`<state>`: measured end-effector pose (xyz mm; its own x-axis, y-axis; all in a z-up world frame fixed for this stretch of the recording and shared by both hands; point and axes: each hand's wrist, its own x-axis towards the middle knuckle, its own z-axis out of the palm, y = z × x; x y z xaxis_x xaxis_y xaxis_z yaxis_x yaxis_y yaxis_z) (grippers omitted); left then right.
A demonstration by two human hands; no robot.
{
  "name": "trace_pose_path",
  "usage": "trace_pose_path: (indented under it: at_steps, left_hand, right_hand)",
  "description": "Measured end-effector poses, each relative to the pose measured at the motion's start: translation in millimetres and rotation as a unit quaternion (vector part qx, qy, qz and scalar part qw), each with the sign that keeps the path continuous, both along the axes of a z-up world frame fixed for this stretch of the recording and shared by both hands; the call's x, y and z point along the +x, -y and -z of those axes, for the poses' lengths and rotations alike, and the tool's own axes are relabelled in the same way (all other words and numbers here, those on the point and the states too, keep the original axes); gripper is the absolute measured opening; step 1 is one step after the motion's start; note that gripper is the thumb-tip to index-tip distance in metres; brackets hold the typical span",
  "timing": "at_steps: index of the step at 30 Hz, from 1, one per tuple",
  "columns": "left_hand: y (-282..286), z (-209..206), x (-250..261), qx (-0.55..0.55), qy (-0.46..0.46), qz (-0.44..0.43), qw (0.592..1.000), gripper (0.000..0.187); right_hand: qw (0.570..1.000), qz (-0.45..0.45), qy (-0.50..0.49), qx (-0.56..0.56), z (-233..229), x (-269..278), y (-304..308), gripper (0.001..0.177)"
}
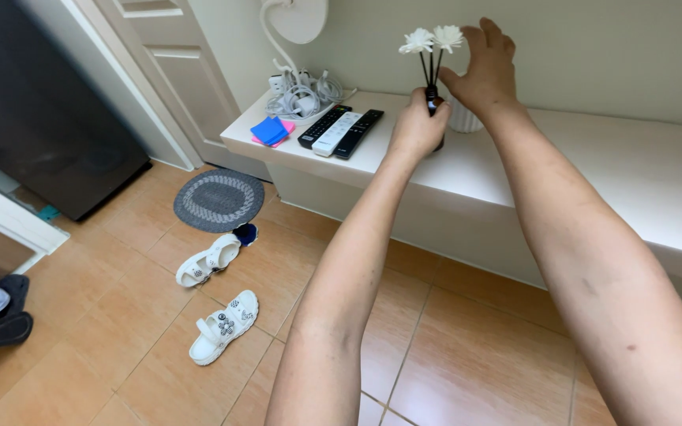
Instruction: The person removes various items from a white shelf under a television and places them on the tiled floor. They handle decorative spheres, a small vase, a flower arrangement, remote controls, a sticky note, a lamp, and a power adapter, moving each one from the shelf to the ground.
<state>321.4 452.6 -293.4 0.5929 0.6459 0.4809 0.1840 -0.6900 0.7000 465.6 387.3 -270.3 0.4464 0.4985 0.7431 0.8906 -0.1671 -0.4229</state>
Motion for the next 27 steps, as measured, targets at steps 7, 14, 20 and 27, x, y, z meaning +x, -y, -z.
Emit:
trace_pose_path:
  at_steps: [7, 14, 20, 27]
  left_hand:
    - [14, -5, -15, 0.010, -0.021, -0.005, 1.000, 0.047]
    - [18, -6, -15, 0.003, -0.030, -0.001, 1.000, 0.049]
    - [20, -10, -16, 0.004, -0.009, -0.008, 1.000, 0.048]
    - [35, -28, -29, 0.003, 0.000, -0.020, 1.000, 0.046]
  right_hand:
    - [0.996, 0.070, 0.007, -0.046, 16, -11, -1, 0.051]
    - [0.997, 0.059, 0.055, 0.001, 24, -1, -2, 0.026]
    - [0.997, 0.030, 0.053, 0.038, 27, 1, 8, 0.028]
    - [0.994, 0.005, 0.100, 0.046, 16, -18, 36, 0.030]
